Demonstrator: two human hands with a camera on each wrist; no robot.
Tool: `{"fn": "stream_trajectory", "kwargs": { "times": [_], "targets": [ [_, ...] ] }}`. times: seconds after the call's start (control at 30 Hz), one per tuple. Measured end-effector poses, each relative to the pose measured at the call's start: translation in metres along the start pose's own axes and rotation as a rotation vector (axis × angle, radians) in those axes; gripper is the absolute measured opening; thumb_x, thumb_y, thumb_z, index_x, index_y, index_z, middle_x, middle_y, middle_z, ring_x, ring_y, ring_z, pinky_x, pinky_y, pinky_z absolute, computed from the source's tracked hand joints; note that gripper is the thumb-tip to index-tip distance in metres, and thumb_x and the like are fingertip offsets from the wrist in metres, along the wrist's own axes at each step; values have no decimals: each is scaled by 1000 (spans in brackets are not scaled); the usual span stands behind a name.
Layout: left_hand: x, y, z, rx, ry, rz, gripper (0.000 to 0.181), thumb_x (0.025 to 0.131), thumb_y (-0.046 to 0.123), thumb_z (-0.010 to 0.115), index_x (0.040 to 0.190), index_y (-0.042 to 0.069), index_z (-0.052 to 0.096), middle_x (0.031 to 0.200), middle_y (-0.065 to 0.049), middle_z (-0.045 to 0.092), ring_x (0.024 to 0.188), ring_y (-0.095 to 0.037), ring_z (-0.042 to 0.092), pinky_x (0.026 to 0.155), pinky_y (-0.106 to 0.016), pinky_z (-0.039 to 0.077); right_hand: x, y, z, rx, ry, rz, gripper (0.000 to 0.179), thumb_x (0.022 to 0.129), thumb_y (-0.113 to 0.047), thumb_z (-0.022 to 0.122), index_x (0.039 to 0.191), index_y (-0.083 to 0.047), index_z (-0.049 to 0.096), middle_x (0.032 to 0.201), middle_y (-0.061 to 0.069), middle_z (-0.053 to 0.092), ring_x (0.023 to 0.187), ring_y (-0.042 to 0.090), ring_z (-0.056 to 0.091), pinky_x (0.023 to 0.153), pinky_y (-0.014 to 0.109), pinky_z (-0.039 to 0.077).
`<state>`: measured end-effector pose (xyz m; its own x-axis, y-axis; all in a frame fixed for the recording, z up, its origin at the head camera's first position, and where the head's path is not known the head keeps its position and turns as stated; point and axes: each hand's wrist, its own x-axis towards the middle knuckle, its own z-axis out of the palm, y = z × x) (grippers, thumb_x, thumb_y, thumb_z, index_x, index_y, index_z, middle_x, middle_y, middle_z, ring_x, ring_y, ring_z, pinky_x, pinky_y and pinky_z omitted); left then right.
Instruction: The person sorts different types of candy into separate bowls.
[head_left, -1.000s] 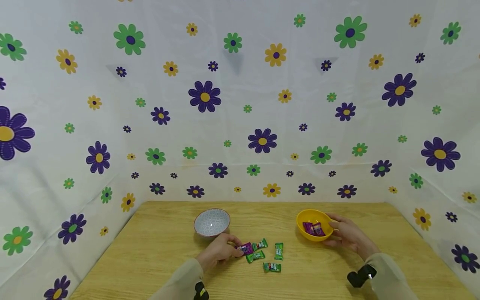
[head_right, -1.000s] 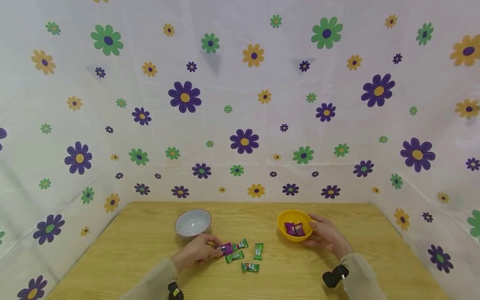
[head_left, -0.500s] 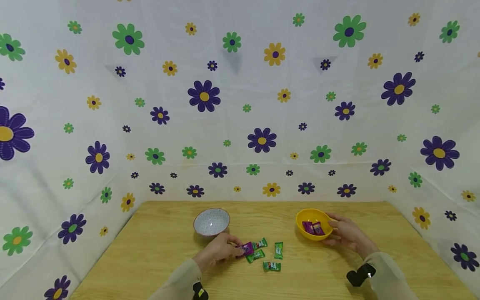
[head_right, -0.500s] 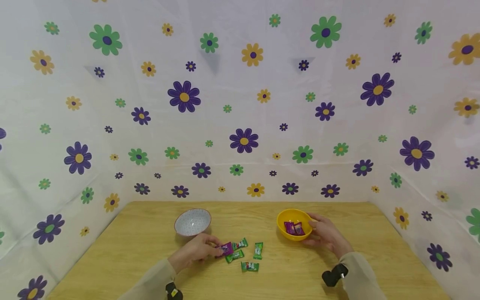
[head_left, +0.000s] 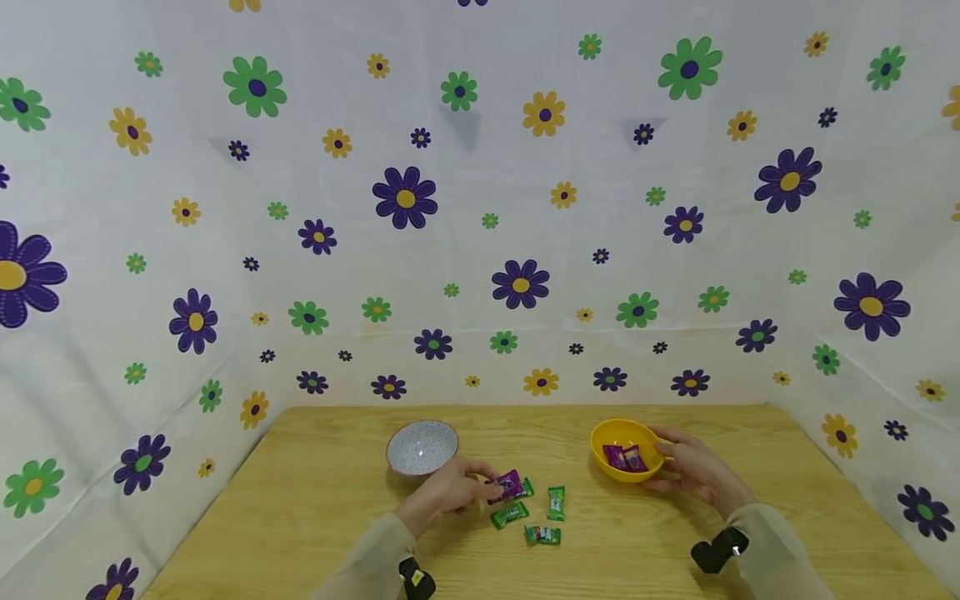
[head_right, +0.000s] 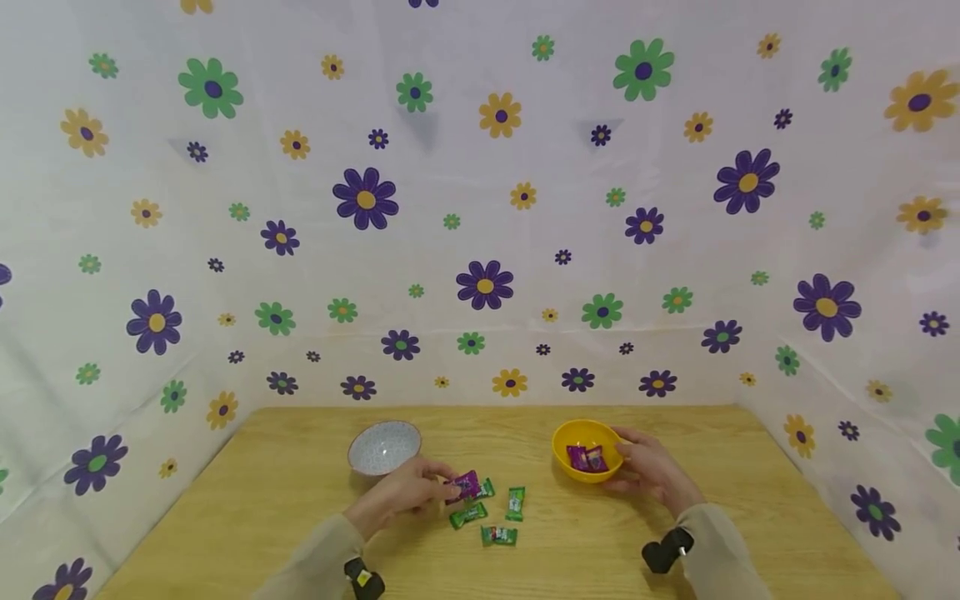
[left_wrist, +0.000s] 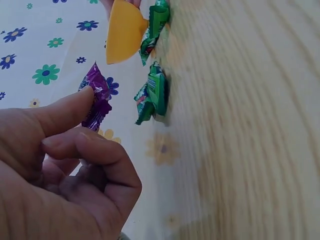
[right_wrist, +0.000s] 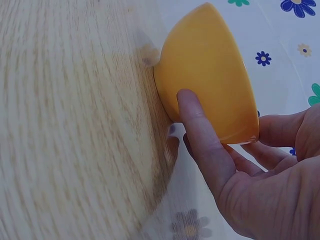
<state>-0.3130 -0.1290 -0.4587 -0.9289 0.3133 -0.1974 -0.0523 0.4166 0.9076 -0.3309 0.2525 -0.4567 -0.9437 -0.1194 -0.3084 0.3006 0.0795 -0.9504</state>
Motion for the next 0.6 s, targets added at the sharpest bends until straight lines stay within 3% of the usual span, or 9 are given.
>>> {"fn": "stream_trajectory", "kwargs": {
  "times": [0.1, 0.27, 0.37, 0.5, 0.6],
  "targets": [
    [3, 4, 4, -11, 13, 22, 24, 87, 19, 74, 106, 6, 72, 73, 1, 57, 52, -9, 37, 48, -23, 31, 0, -1, 1, -4, 2, -1, 53, 106, -15, 34, 156, -6, 19, 154, 32, 18, 134, 52, 33, 89, 46, 56],
    [11, 11, 13, -6, 48, 31, 27, 84, 21, 77, 107, 7, 72, 96, -2, 63, 71, -13, 44, 58, -25, 37, 1, 1, 1, -6, 13, 7, 53, 106, -15, 34, 156, -6, 18, 154, 32, 17, 134, 53, 32, 89, 47, 55],
    [18, 16, 19, -7, 62, 29, 27, 84, 24, 77, 106, 10, 73, 98, -2, 66, 66, -12, 42, 55, -24, 35, 2, 2, 0, -1, 18, 8, 53, 106, -15, 34, 156, -6, 18, 154, 32, 17, 134, 53, 31, 89, 48, 55],
    [27, 23, 27, -23, 61, 28, 26, 83, 26, 78, 106, 13, 74, 84, 0, 65, 50, -9, 32, 46, -22, 28, 2, 2, -1, -2, 22, 5, 53, 106, -15, 35, 156, -6, 19, 154, 32, 18, 134, 52, 32, 88, 48, 55],
    [33, 27, 33, -54, 58, 31, 27, 84, 25, 77, 107, 12, 73, 81, 1, 65, 47, -8, 30, 44, -22, 26, 2, 1, 0, -6, 13, -5, 53, 106, -15, 35, 156, -6, 20, 155, 31, 18, 135, 52, 32, 89, 48, 55]
  ]
}}
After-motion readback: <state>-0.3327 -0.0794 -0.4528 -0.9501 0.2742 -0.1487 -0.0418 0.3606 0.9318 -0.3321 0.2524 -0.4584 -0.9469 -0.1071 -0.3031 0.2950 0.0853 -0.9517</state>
